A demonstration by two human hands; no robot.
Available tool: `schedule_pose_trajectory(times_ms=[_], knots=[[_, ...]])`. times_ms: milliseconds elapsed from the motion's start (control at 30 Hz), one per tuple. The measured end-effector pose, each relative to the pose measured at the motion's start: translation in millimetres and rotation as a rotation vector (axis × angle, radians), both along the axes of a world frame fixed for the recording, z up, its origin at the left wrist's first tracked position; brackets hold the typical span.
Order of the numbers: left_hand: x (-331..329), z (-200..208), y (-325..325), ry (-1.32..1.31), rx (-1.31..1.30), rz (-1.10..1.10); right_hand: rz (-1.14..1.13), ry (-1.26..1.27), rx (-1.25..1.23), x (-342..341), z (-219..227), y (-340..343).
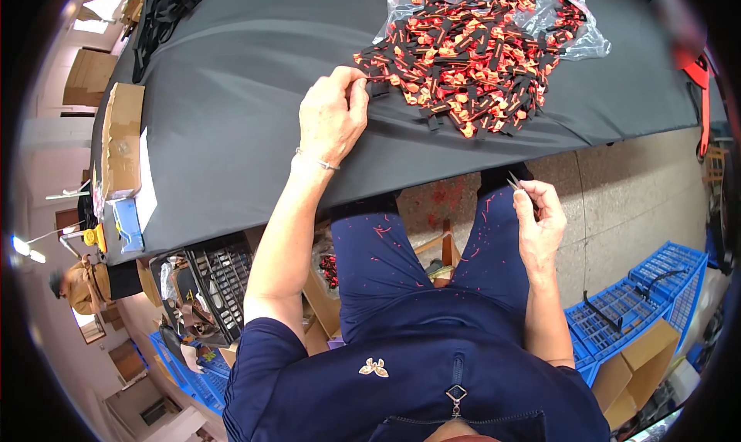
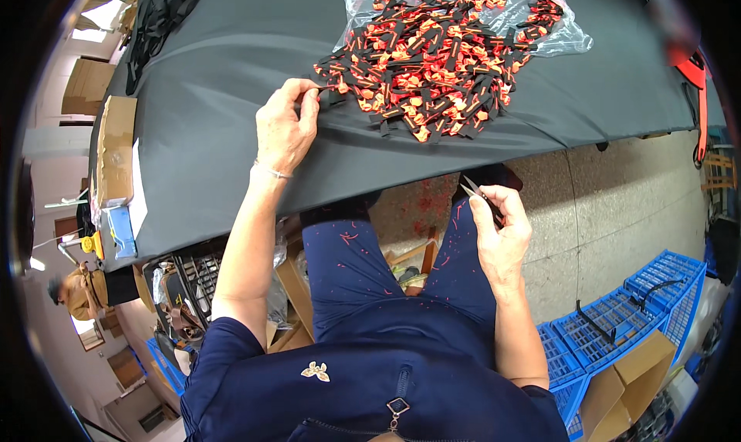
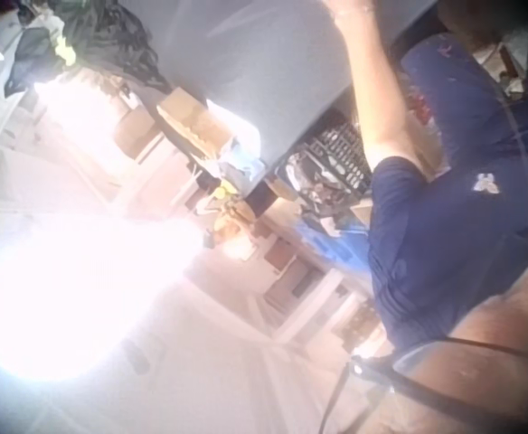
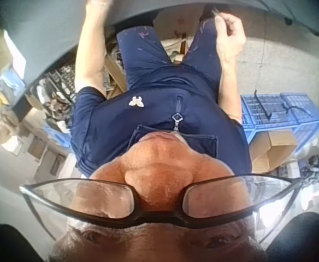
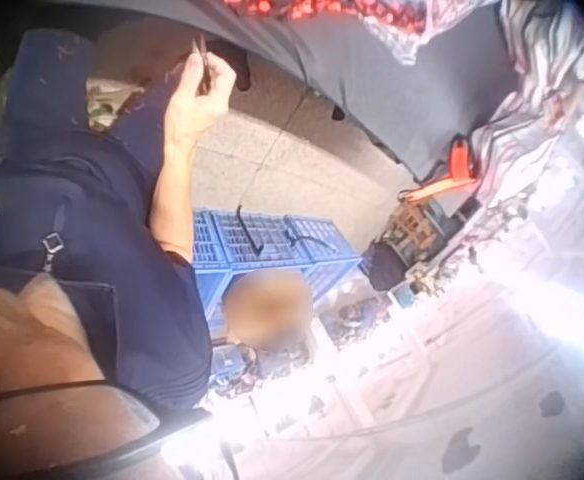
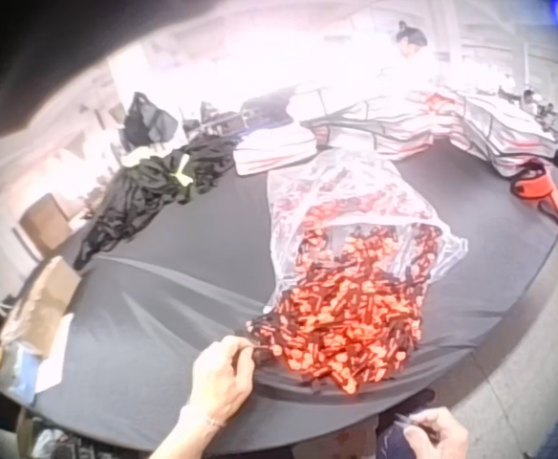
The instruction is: Trimming excess material from small red and black plastic or fabric components using a pair of nippers.
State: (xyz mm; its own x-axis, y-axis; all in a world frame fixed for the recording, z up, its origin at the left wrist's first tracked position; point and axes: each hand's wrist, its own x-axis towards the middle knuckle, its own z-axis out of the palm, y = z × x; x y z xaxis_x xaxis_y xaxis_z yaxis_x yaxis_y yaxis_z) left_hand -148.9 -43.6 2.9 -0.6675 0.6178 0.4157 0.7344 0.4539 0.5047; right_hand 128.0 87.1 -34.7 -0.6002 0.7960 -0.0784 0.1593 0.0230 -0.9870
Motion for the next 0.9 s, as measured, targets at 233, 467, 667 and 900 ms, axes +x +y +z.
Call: schedule_pose_trajectory(times_ms=[233, 467, 667, 900], knots=[[59, 9, 1, -1.331, 0.529, -0.034, 0.02, 0.084, 0.033, -26, 23, -7], [116, 0, 2, -1.515, 0.555, -0.125, 0.027, 0.067, 0.496, -43, 35, -18], [136, -5, 3, -1.548, 0.542, -0.105, -0.015, 0.051, 0.461, -29, 27, -14], [149, -5, 8, -1.484, 0.526, -0.093, -0.018, 0.002, 0.355, -20, 21, -16]])
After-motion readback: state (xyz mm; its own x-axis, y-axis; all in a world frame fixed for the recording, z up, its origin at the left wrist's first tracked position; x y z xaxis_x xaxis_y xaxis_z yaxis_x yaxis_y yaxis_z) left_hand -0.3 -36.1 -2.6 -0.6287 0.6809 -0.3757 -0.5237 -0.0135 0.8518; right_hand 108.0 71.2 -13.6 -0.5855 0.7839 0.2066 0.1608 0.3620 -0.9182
